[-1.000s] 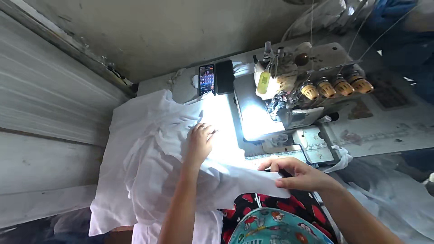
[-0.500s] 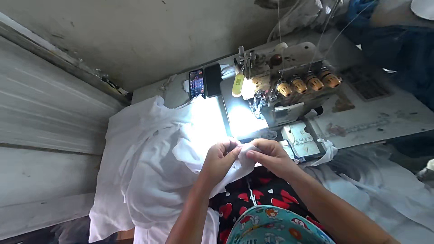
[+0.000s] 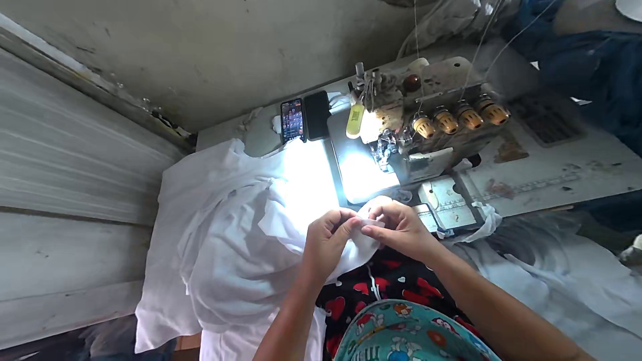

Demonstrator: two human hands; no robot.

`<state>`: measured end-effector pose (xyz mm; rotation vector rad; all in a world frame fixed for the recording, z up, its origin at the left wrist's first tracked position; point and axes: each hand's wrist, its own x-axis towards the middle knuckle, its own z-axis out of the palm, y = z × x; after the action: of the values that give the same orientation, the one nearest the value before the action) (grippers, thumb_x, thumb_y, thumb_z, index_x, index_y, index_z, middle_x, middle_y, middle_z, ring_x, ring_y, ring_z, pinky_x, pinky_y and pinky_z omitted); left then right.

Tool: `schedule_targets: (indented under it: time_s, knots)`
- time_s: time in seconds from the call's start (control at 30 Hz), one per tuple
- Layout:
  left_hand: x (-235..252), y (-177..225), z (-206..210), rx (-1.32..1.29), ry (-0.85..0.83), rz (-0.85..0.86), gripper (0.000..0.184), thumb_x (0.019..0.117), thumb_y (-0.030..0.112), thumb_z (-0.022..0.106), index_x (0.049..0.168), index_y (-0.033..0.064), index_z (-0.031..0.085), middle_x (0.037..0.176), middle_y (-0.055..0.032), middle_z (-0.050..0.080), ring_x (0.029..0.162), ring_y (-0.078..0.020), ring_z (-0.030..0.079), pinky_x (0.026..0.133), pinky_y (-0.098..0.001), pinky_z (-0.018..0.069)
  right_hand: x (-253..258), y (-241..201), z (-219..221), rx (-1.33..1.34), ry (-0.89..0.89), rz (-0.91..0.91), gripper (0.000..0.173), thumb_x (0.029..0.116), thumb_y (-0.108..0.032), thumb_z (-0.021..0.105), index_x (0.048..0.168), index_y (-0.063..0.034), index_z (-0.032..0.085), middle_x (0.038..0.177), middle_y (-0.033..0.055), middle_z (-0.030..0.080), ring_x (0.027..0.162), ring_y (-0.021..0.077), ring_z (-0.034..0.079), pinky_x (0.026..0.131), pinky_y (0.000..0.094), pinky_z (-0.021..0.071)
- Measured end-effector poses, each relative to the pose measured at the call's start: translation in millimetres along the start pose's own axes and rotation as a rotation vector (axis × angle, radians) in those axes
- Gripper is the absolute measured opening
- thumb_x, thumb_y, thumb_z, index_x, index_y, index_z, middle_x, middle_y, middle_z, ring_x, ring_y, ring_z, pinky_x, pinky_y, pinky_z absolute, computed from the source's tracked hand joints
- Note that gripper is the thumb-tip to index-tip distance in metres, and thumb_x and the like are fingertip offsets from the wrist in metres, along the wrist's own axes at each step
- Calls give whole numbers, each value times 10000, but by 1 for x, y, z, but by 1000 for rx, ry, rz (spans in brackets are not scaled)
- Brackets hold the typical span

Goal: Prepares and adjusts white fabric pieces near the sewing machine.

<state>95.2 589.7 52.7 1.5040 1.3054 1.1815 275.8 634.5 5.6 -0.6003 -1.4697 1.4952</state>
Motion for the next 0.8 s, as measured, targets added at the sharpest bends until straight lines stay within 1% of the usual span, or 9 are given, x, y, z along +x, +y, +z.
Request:
schedule_targets:
  time_s: [0.07, 0.13, 0.33, 0.43, 0.5, 0.57, 0.63, 0.7, 0.8]
  knots:
    - [0, 1, -1, -4, 14, -5, 93, 982, 79, 629, 969, 19, 699, 828, 55, 696, 743, 25, 650, 708, -158, 557, 0, 0, -3, 7, -48, -43, 185, 939, -222, 716, 919, -42, 676, 1196, 26, 650, 762, -52, 642, 661, 138, 573]
    - [0, 2, -2, 0, 12, -11, 97, 985, 81, 626, 980, 19, 701, 835, 53, 703, 750, 23, 657, 712, -160, 563, 3, 1, -7, 31, -112, -106, 169, 954, -195, 699, 894, -41, 667, 1270, 42, 643, 814, -60, 644, 704, 134, 567]
    - [0, 3, -3, -15, 9, -27, 111, 996, 53, 595, 1000, 20, 701, 867, 36, 714, 767, 5, 669, 720, -172, 572, 9, 9, -14, 32, -133, -193, 94, 959, -163, 705, 940, -71, 706, 977, -35, 691, 888, -2, 659, 785, 181, 575]
    - [-2, 0, -3, 57, 38, 16, 117, 1003, 68, 593, 1004, 23, 701, 892, 32, 715, 815, 5, 675, 760, -174, 577, 7, 7, -12, 42, -86, -129, 75, 943, -138, 711, 931, -65, 713, 945, -45, 694, 826, -8, 661, 750, 175, 579]
    - [-6, -2, 0, 301, 124, 118, 141, 997, 160, 612, 989, 74, 724, 914, 49, 718, 899, -4, 637, 851, -197, 505, 7, 5, -7, 65, -35, -69, 47, 911, -102, 725, 911, -58, 708, 902, -50, 703, 769, -12, 657, 708, 171, 573]
    - [-9, 5, 2, 500, 202, 162, 171, 1000, 237, 617, 981, 111, 731, 886, 49, 699, 844, -18, 594, 807, -211, 465, 8, 1, -1, 109, 14, -22, 91, 873, -30, 730, 924, -73, 667, 855, -59, 713, 723, -2, 665, 675, 181, 575]
    - [-8, 16, 2, 507, 199, 136, 186, 1016, 217, 597, 996, 80, 722, 870, 32, 669, 732, 40, 567, 682, -110, 476, 10, -6, 4, 82, 4, -63, 180, 879, -18, 724, 995, -87, 604, 873, -71, 715, 754, -8, 676, 710, 184, 584]
    - [3, 24, 3, 420, 196, 153, 184, 1027, 151, 567, 1004, 19, 693, 865, 0, 652, 700, 45, 576, 635, -97, 490, 13, -15, 4, 22, -25, -139, 158, 923, -54, 699, 1050, -56, 604, 890, -70, 709, 786, -24, 672, 734, 176, 582]
    - [31, 23, 19, 503, 258, 358, 185, 1027, 106, 530, 982, -23, 655, 901, -67, 628, 809, -7, 591, 755, -108, 489, 17, -29, -6, 4, 35, -143, 87, 964, -80, 671, 1030, -70, 615, 892, -75, 709, 790, 1, 701, 723, 207, 618]
